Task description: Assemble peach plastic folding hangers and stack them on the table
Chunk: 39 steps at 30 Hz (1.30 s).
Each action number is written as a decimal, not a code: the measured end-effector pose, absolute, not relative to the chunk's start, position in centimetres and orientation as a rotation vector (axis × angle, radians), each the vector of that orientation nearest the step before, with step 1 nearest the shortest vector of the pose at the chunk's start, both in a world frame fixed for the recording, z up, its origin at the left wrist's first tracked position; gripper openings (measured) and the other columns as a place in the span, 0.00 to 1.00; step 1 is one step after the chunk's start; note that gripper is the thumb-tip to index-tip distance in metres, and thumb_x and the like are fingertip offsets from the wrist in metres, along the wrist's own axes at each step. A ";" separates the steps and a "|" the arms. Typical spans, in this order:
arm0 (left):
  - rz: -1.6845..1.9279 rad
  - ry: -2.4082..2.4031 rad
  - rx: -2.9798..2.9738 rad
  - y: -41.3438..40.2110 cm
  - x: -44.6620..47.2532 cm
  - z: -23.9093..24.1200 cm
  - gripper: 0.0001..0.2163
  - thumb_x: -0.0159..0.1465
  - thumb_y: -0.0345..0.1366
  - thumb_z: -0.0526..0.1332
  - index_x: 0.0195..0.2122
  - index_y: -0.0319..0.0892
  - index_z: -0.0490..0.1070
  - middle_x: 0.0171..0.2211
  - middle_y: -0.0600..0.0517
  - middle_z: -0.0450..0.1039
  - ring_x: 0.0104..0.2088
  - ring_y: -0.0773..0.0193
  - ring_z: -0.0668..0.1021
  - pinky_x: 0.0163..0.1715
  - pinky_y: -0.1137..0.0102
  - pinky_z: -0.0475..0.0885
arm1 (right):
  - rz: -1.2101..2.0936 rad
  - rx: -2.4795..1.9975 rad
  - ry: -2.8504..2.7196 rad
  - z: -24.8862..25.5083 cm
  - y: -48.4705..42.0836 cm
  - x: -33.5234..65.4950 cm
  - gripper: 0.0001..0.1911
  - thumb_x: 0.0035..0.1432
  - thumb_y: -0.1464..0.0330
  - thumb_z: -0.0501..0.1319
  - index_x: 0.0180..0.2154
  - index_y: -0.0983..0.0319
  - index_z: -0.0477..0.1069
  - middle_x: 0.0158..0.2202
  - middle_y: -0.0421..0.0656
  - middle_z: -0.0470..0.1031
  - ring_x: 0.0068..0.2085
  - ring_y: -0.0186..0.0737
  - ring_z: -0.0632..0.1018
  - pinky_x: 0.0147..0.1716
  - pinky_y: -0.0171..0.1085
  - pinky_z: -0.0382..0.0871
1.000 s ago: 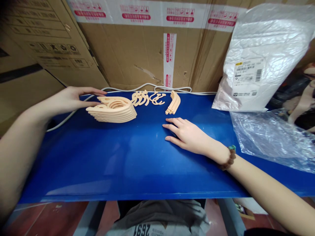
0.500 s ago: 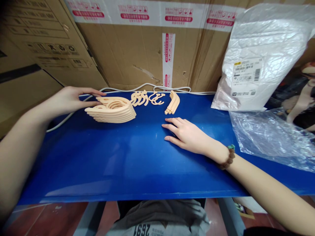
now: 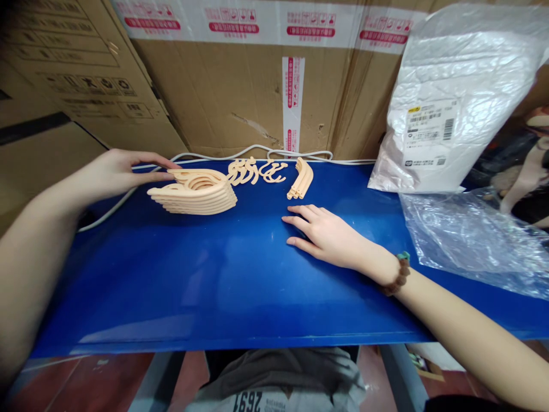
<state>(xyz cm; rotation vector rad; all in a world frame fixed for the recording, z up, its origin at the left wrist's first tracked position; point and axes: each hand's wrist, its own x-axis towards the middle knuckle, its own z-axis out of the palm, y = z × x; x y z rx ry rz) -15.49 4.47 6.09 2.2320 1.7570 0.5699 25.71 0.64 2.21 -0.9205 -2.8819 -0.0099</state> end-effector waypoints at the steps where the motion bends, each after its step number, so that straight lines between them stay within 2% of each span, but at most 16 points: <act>1: 0.558 1.755 2.236 4.4 -15.4 6.2 0.23 0.60 0.55 0.58 0.46 0.42 0.75 0.47 0.51 0.78 0.48 0.56 0.76 0.54 0.63 0.65 | -0.012 -0.924 -2.884 2.2 0.6 25.7 0.26 0.69 0.56 0.49 0.61 0.62 0.64 0.63 0.52 0.63 0.59 0.49 0.69 0.58 0.49 0.63; 5: 0.559 1.760 2.243 4.2 -15.2 6.4 0.21 0.62 0.53 0.59 0.46 0.41 0.75 0.47 0.51 0.78 0.48 0.58 0.75 0.54 0.63 0.65 | -0.007 -0.923 -2.883 2.2 0.7 25.8 0.26 0.69 0.56 0.49 0.61 0.61 0.63 0.63 0.52 0.63 0.59 0.49 0.69 0.58 0.50 0.64; 9: 0.589 1.741 2.286 4.3 -15.9 6.2 0.24 0.61 0.55 0.60 0.48 0.41 0.74 0.48 0.52 0.77 0.47 0.60 0.76 0.54 0.62 0.66 | -0.007 -0.920 -2.878 2.2 0.7 25.8 0.26 0.68 0.56 0.49 0.61 0.61 0.63 0.63 0.52 0.63 0.59 0.50 0.69 0.58 0.51 0.64; 13: 0.748 1.855 2.377 4.3 -17.1 5.8 0.22 0.64 0.54 0.57 0.46 0.43 0.76 0.42 0.54 0.80 0.40 0.64 0.78 0.47 0.65 0.70 | -0.006 -0.931 -2.881 2.2 0.6 25.8 0.26 0.68 0.56 0.49 0.61 0.61 0.63 0.63 0.52 0.63 0.59 0.50 0.69 0.58 0.50 0.64; 16: 0.946 2.138 2.386 4.3 -17.2 5.8 0.17 0.65 0.49 0.59 0.44 0.42 0.76 0.36 0.55 0.80 0.34 0.67 0.77 0.41 0.69 0.72 | 0.001 -0.924 -2.880 2.2 0.6 25.7 0.26 0.68 0.56 0.49 0.61 0.61 0.63 0.63 0.52 0.63 0.59 0.50 0.69 0.58 0.50 0.64; 18: 1.192 2.242 2.373 4.2 -16.5 6.0 0.14 0.65 0.46 0.60 0.44 0.41 0.75 0.37 0.55 0.79 0.33 0.68 0.76 0.40 0.70 0.73 | 0.005 -0.922 -2.879 2.2 0.6 25.7 0.26 0.68 0.56 0.49 0.61 0.61 0.63 0.63 0.52 0.63 0.59 0.50 0.69 0.58 0.50 0.64; 20: 1.442 2.141 2.433 3.7 -14.9 6.4 0.13 0.67 0.43 0.58 0.44 0.41 0.74 0.38 0.54 0.78 0.34 0.68 0.76 0.42 0.69 0.74 | 0.006 -0.923 -2.881 2.3 0.6 25.7 0.26 0.68 0.56 0.49 0.61 0.61 0.63 0.63 0.52 0.63 0.59 0.50 0.69 0.58 0.50 0.64; 22: 1.521 2.007 2.580 2.8 -12.5 6.7 0.12 0.69 0.40 0.55 0.44 0.40 0.74 0.40 0.51 0.78 0.37 0.65 0.76 0.43 0.67 0.74 | 0.005 -0.924 -2.879 2.3 0.7 25.7 0.26 0.68 0.56 0.49 0.61 0.61 0.63 0.63 0.52 0.63 0.59 0.50 0.69 0.58 0.50 0.64; 24: 1.473 1.881 2.777 1.5 -9.5 6.7 0.11 0.70 0.38 0.54 0.41 0.39 0.74 0.38 0.49 0.77 0.39 0.62 0.75 0.46 0.64 0.73 | 0.006 -0.921 -2.875 2.2 0.6 25.7 0.25 0.68 0.56 0.50 0.61 0.61 0.64 0.63 0.52 0.63 0.59 0.50 0.69 0.58 0.50 0.64; 26: 1.271 1.602 2.946 0.1 -6.3 6.0 0.10 0.70 0.35 0.53 0.42 0.38 0.73 0.39 0.48 0.77 0.41 0.60 0.75 0.46 0.62 0.72 | 0.009 -0.917 -2.872 2.2 0.6 25.8 0.25 0.68 0.56 0.50 0.61 0.61 0.64 0.62 0.52 0.64 0.59 0.50 0.70 0.57 0.51 0.64; 28: 0.995 1.216 3.043 -1.1 -3.4 4.7 0.10 0.70 0.34 0.53 0.44 0.37 0.72 0.42 0.46 0.76 0.44 0.59 0.75 0.48 0.62 0.71 | 0.007 -0.915 -2.869 2.2 0.6 25.8 0.25 0.68 0.56 0.50 0.61 0.61 0.64 0.63 0.52 0.64 0.59 0.50 0.70 0.57 0.51 0.64; 31: 0.649 0.917 3.052 -1.9 -0.6 2.0 0.13 0.71 0.35 0.51 0.51 0.36 0.69 0.51 0.45 0.73 0.52 0.57 0.73 0.52 0.64 0.70 | 0.002 -0.917 -2.862 2.1 0.6 25.8 0.26 0.68 0.56 0.50 0.61 0.62 0.64 0.63 0.53 0.64 0.59 0.51 0.69 0.58 0.51 0.64; 34: 0.469 0.947 2.979 -1.8 0.1 0.0 0.19 0.72 0.38 0.50 0.61 0.35 0.62 0.60 0.43 0.66 0.60 0.56 0.68 0.59 0.61 0.65 | 0.007 -0.918 -2.859 2.2 0.7 25.7 0.26 0.68 0.56 0.50 0.61 0.63 0.64 0.62 0.54 0.64 0.59 0.51 0.69 0.58 0.51 0.63; 39: 0.361 1.064 2.912 -1.6 -0.3 -0.4 0.23 0.73 0.44 0.48 0.63 0.36 0.59 0.63 0.43 0.62 0.63 0.55 0.65 0.62 0.60 0.61 | 0.052 -0.943 -2.865 2.3 0.6 25.6 0.26 0.68 0.55 0.50 0.61 0.62 0.64 0.63 0.53 0.64 0.60 0.51 0.69 0.59 0.51 0.62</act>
